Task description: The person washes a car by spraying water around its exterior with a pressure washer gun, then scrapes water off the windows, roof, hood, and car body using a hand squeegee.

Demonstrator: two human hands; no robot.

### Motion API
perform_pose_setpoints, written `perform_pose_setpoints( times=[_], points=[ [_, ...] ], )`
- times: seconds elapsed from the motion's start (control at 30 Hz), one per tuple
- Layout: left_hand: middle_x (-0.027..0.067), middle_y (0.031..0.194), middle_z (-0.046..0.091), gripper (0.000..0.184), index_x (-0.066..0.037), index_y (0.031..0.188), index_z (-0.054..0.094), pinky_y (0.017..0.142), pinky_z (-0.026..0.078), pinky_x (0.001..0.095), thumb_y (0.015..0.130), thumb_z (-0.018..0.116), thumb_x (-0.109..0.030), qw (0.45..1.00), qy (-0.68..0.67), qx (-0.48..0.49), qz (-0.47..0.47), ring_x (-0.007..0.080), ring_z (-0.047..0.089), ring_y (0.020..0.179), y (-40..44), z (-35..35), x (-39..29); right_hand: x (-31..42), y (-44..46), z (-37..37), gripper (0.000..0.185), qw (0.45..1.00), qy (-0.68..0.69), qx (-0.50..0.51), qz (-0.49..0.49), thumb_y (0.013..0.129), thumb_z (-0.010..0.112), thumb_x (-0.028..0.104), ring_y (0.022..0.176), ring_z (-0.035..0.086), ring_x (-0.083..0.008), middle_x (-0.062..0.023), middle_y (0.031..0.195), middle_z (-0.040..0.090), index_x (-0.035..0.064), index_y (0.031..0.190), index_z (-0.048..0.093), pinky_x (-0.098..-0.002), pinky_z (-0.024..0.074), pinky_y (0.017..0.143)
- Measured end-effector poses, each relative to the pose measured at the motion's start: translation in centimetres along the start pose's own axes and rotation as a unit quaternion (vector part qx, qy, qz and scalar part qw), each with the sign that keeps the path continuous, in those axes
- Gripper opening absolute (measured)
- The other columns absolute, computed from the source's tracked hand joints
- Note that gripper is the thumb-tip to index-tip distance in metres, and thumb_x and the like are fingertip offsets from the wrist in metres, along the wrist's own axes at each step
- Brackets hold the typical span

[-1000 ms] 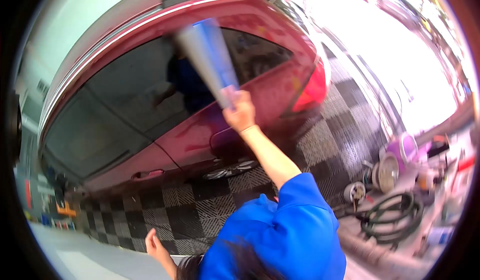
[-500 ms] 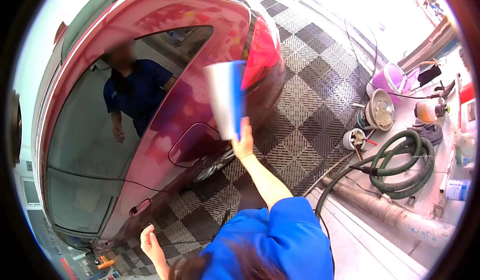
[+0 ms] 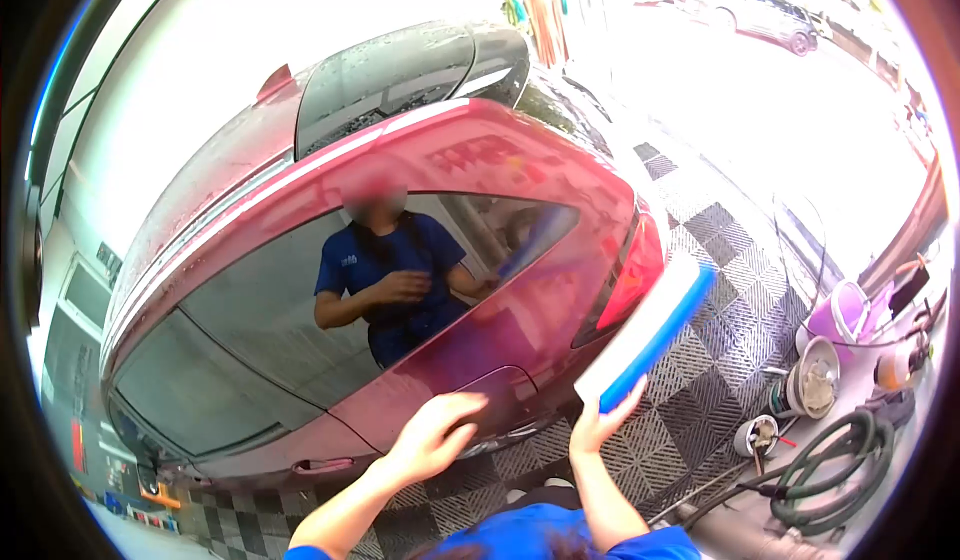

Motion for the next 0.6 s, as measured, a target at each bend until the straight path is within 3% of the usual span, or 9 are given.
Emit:
perform_pose_setpoints(
  times=[0.17, 0.2, 0.23, 0.27, 0.33, 0.37, 0.47, 0.53, 0.6],
  points=[
    [0.0261, 0.132, 0.042, 0.081, 0.003, 0.140, 0.027, 0.103, 0.037, 0.0399, 0.079, 0.072, -0.027, 0.988, -0.097, 0.058, 0.108, 0.0359, 0.044, 0.123, 11.9, -0.2, -5.3, 15.3, 2.2, 10.2, 0.079, 0.965, 0.112, 0.207, -0.114, 0.088, 0.062, 0.020, 0.136, 0.026, -0.0320, -0.0227, 0.149, 0.019, -0.0040, 0.146, 0.013, -0.0399, 0.0229, 0.111],
    [0.0230, 0.111, 0.050, 0.070, 0.002, 0.131, 0.038, 0.090, 0.046, 0.0405, 0.076, 0.073, -0.022, 0.981, -0.177, -0.063, 0.045, 0.0353, 0.053, 0.107, 13.6, -2.5, -6.1, 16.3, 2.8, 11.8, 0.081, 0.946, 0.089, 0.251, -0.182, 0.089, 0.063, 0.022, 0.136, 0.027, -0.0321, -0.0234, 0.149, 0.019, -0.0033, 0.146, 0.012, -0.0400, 0.0243, 0.110],
    [0.0195, 0.121, 0.049, 0.074, 0.003, 0.132, 0.036, 0.096, 0.043, 0.0383, 0.071, 0.074, -0.016, 0.982, -0.186, -0.026, -0.011, 0.0273, 0.052, 0.112, 16.1, -4.2, -5.9, 18.3, 4.1, 12.8, 0.078, 0.913, 0.186, 0.289, -0.220, 0.089, 0.058, 0.018, 0.137, 0.027, -0.0321, -0.0223, 0.152, 0.016, -0.0025, 0.148, 0.011, -0.0404, 0.0255, 0.110],
    [0.0164, 0.114, 0.053, 0.065, 0.002, 0.127, 0.041, 0.092, 0.045, 0.0378, 0.073, 0.071, -0.014, 0.991, -0.073, -0.077, 0.087, 0.0259, 0.055, 0.108, 18.7, -6.6, -6.0, 19.8, 6.0, 14.6, 0.074, 0.901, 0.207, 0.346, -0.158, 0.085, 0.051, 0.009, 0.139, 0.026, -0.0297, -0.0193, 0.152, 0.020, -0.0029, 0.148, 0.014, -0.0398, 0.0282, 0.108],
    [0.0214, 0.106, 0.061, 0.056, 0.001, 0.126, 0.042, 0.087, 0.048, 0.0379, 0.077, 0.063, -0.013, 0.989, -0.059, -0.132, 0.042, 0.0299, 0.062, 0.099, 24.6, -11.1, -5.1, 22.0, 10.2, 17.7, 0.074, 0.841, 0.298, 0.413, -0.183, 0.077, 0.046, 0.003, 0.137, 0.030, -0.0258, -0.0168, 0.149, 0.029, -0.0048, 0.146, 0.019, -0.0379, 0.0309, 0.106],
    [0.0242, 0.108, 0.061, 0.056, 0.001, 0.128, 0.042, 0.087, 0.048, 0.0375, 0.076, 0.060, -0.011, 0.985, -0.112, -0.126, 0.030, 0.0325, 0.063, 0.100, 27.5, -13.4, -5.2, 22.2, 12.3, 19.0, 0.074, 0.860, 0.278, 0.386, -0.184, 0.075, 0.046, 0.000, 0.132, 0.037, -0.0243, -0.0152, 0.144, 0.037, -0.0051, 0.145, 0.023, -0.0365, 0.0345, 0.103],
    [0.0249, 0.105, 0.064, 0.061, -0.001, 0.129, 0.048, 0.090, 0.047, 0.0379, 0.074, 0.061, -0.025, 0.981, 0.107, -0.145, 0.072, 0.0346, 0.061, 0.104, 37.0, -17.7, -1.9, 19.3, 19.3, 23.1, 0.062, 0.916, 0.143, 0.282, -0.247, 0.076, 0.047, 0.002, 0.127, 0.042, -0.0268, -0.0167, 0.140, 0.043, -0.0054, 0.137, 0.039, -0.0363, 0.0331, 0.105],
    [0.0224, 0.112, 0.063, 0.058, -0.006, 0.128, 0.055, 0.091, 0.046, 0.0361, 0.075, 0.063, -0.027, 0.996, 0.074, -0.023, -0.049, 0.0327, 0.062, 0.104, 39.4, -20.9, 1.0, 15.5, 23.5, 25.1, 0.058, 0.934, 0.034, 0.208, -0.290, 0.077, 0.048, 0.003, 0.128, 0.040, -0.0328, -0.0199, 0.135, 0.047, -0.0055, 0.134, 0.041, -0.0401, 0.0264, 0.110],
    [0.0184, 0.113, 0.064, 0.055, -0.008, 0.127, 0.057, 0.092, 0.046, 0.0342, 0.076, 0.064, -0.027, 0.987, 0.148, -0.040, -0.048, 0.0281, 0.062, 0.103, 38.2, -25.8, 3.5, 11.5, 26.4, 26.4, 0.059, 0.933, -0.073, 0.192, -0.295, 0.079, 0.050, 0.005, 0.129, 0.038, -0.0352, -0.0222, 0.136, 0.045, -0.0054, 0.135, 0.039, -0.0415, 0.0253, 0.110]
  ],
)
Point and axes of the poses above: each hand's wrist, its own y-axis towards the middle knuckle, its own z-axis out of the palm, x = y × z, the point moved 7 cm from there along y, towards the middle knuckle
